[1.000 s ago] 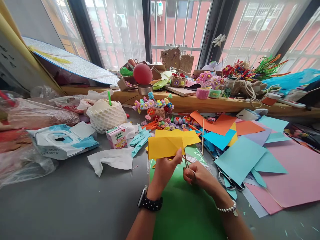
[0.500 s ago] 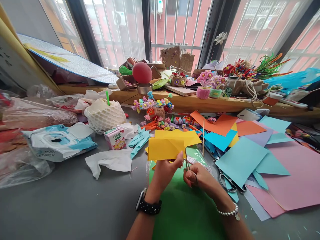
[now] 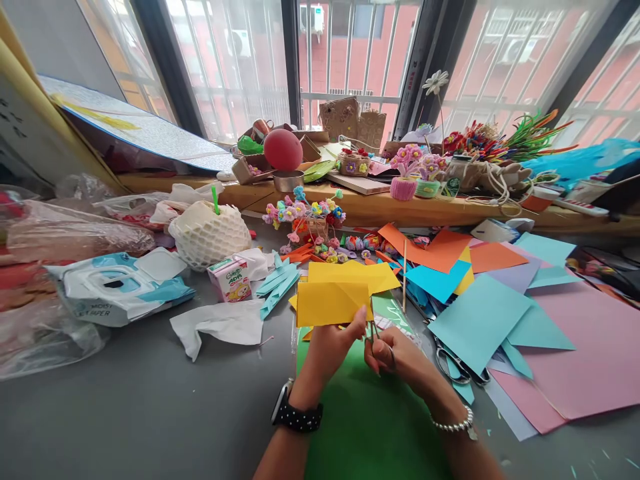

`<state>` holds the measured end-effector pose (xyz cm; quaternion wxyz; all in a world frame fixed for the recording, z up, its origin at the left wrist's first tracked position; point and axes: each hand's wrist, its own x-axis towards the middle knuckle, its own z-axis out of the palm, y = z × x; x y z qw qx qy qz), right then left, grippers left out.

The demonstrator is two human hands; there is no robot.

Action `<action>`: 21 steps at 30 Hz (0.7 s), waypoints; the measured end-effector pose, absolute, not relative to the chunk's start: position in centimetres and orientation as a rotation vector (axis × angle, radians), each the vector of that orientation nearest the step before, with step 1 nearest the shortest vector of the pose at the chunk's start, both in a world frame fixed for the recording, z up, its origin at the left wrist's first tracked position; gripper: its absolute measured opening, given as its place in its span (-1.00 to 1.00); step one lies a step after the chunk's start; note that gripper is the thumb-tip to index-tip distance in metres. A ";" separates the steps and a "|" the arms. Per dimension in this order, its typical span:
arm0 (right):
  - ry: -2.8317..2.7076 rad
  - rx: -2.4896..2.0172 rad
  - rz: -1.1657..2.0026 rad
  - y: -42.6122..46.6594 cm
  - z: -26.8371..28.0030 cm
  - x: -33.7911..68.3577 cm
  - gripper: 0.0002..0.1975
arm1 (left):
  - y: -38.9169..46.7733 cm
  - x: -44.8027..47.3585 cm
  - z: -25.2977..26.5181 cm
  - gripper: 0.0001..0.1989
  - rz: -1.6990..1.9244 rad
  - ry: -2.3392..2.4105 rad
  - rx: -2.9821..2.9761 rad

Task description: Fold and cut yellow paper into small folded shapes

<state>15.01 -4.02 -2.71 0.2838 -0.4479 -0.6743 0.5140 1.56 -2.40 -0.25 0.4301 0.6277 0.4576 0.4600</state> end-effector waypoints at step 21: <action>-1.759 -1.179 1.381 -4.0 -2.9 15.0 -0.33 | -2.4 1.5 -0.3 -0.73 1.092 1.108 1.574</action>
